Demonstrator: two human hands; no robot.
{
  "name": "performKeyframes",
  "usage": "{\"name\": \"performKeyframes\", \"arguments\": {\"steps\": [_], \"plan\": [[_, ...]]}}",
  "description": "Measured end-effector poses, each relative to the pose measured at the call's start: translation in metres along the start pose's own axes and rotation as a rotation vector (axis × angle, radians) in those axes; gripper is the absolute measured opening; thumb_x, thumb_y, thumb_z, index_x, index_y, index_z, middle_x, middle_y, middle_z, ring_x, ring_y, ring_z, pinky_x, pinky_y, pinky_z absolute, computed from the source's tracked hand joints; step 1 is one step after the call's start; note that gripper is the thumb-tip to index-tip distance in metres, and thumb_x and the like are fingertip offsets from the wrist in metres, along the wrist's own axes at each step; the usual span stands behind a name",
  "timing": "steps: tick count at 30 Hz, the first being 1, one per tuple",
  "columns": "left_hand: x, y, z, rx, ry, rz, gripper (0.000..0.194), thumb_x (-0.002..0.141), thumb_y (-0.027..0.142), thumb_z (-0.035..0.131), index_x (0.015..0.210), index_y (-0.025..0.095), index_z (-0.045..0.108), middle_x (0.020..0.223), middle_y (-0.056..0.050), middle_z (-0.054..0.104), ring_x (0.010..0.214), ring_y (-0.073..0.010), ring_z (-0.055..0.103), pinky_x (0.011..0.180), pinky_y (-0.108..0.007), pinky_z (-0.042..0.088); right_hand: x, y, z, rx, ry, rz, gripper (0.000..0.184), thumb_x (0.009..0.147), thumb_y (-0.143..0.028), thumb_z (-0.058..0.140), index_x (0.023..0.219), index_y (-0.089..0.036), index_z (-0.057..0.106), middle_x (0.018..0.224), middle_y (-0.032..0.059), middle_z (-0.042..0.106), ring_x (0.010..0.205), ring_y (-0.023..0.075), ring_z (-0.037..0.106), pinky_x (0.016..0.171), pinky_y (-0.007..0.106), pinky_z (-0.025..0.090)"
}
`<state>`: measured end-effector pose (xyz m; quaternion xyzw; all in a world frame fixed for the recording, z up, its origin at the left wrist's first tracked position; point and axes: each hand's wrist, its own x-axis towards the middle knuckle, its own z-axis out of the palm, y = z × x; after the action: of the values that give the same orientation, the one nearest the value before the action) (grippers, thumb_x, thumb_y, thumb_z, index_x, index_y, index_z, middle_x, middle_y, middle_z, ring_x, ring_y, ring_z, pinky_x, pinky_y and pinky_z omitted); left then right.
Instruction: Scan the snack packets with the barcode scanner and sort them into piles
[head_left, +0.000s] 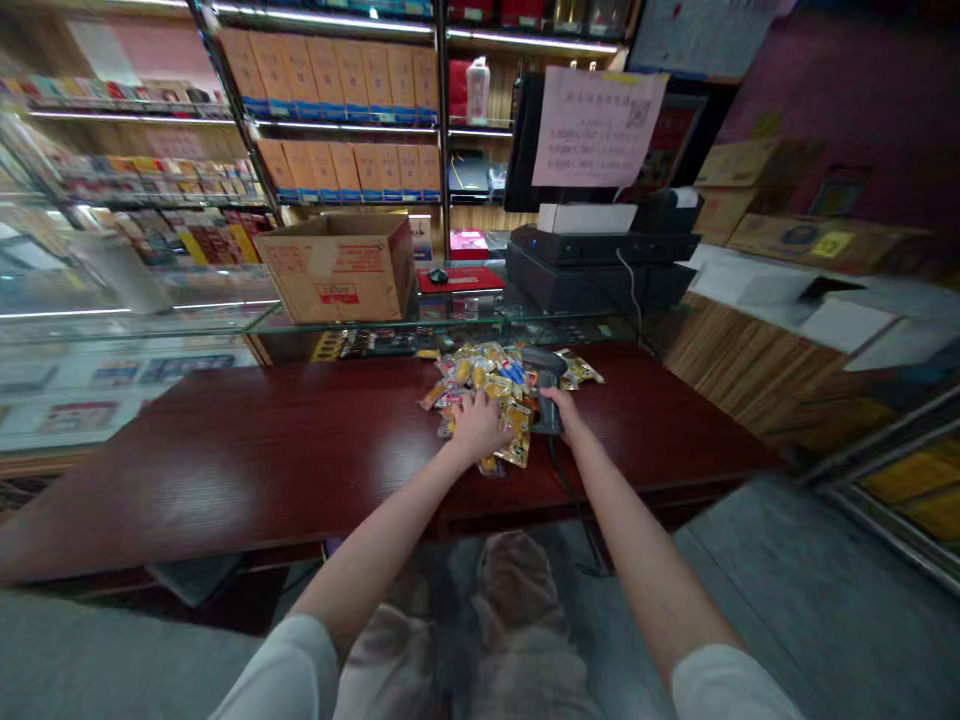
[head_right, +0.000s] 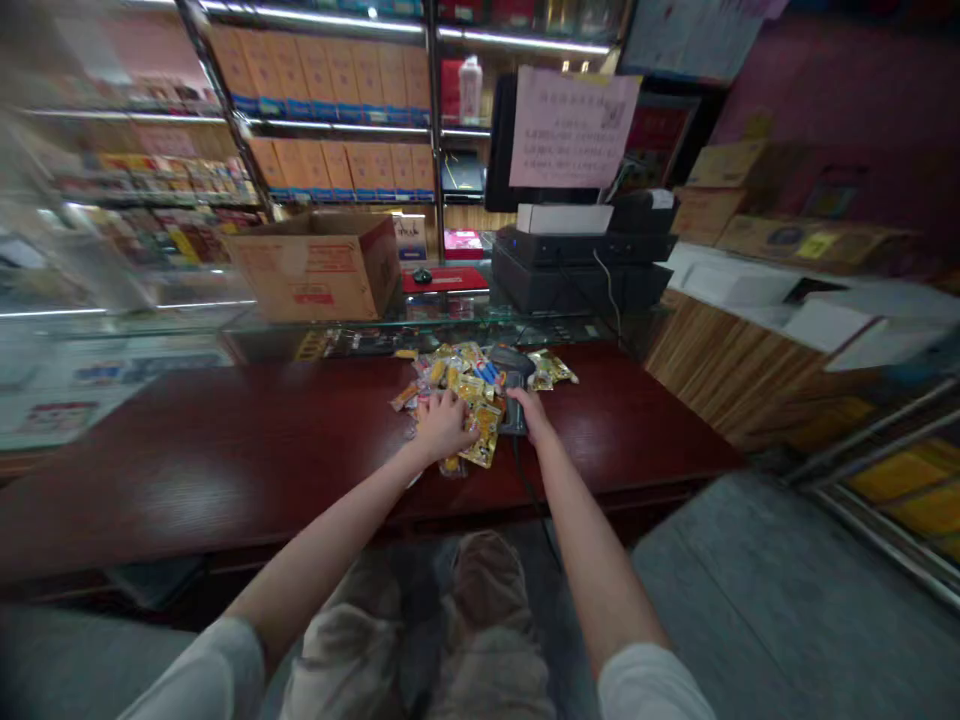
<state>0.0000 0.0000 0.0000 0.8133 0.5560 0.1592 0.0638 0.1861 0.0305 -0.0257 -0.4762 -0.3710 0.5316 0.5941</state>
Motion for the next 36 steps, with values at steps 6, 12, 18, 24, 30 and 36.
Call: {"name": "performKeyframes", "arguments": {"steps": [6,12,18,24,30,36], "plan": [[0.015,-0.027,0.002,-0.357,-0.052,-0.08,0.016,0.073,0.029,0.069,0.079,0.017,0.062,0.1,-0.008,0.062,0.1,-0.0269,0.057,0.088,-0.041,0.045,0.007,0.007,-0.006,-0.048,0.03,-0.015,0.029,0.053,-0.042,0.068,0.071,-0.019,0.06,0.051,-0.0043,0.055,0.045,0.0117,0.047,0.044,0.023,0.034],[0.015,-0.065,-0.014,-1.29,0.108,-0.161,0.025,0.076,0.026,0.068,0.091,0.019,0.05,0.074,0.003,0.059,0.066,-0.0125,0.057,0.066,-0.026,0.047,0.009,0.007,-0.011,-0.017,0.078,0.007,0.027,0.055,-0.041,0.067,0.068,-0.02,0.055,0.05,-0.0065,0.05,0.043,0.0098,0.042,0.041,0.022,0.033],[0.001,-0.108,-0.036,-1.833,-0.028,-0.23,0.021,0.08,0.025,0.064,0.1,0.018,0.059,0.071,0.002,0.055,0.052,-0.0076,0.047,0.047,-0.019,0.039,0.004,0.005,-0.007,-0.015,0.125,-0.115,0.027,0.055,-0.037,0.069,0.072,-0.019,0.059,0.053,-0.0062,0.051,0.047,0.0106,0.046,0.045,0.023,0.036],[-0.002,-0.141,-0.041,-2.146,-0.128,-0.329,0.056,0.086,0.068,0.05,0.085,0.013,0.063,0.076,-0.007,0.059,0.051,-0.0079,0.044,0.038,-0.018,0.032,-0.015,-0.008,0.031,0.166,-0.113,-0.214,0.024,0.065,-0.035,0.066,0.083,-0.021,0.06,0.072,0.0004,0.064,0.065,0.0151,0.061,0.056,0.025,0.049],[0.004,-0.154,-0.034,-1.931,-0.035,-0.472,0.025,0.093,0.033,0.057,0.1,0.011,0.067,0.089,-0.01,0.069,0.065,-0.0126,0.062,0.057,-0.024,0.052,-0.022,-0.001,0.065,0.24,-0.661,0.159,0.022,0.075,-0.034,0.065,0.086,-0.019,0.053,0.06,-0.007,0.049,0.036,0.0045,0.033,0.034,0.018,0.03],[0.006,-0.153,-0.024,-1.78,-0.065,-0.439,0.054,0.099,0.052,0.038,0.105,0.008,0.068,0.101,-0.016,0.071,0.07,-0.0151,0.068,0.055,-0.024,0.052,-0.027,0.009,0.066,0.22,-0.766,0.241,0.025,0.079,-0.035,0.065,0.093,-0.018,0.053,0.061,-0.0078,0.047,0.036,0.0029,0.028,0.033,0.016,0.025]]}}
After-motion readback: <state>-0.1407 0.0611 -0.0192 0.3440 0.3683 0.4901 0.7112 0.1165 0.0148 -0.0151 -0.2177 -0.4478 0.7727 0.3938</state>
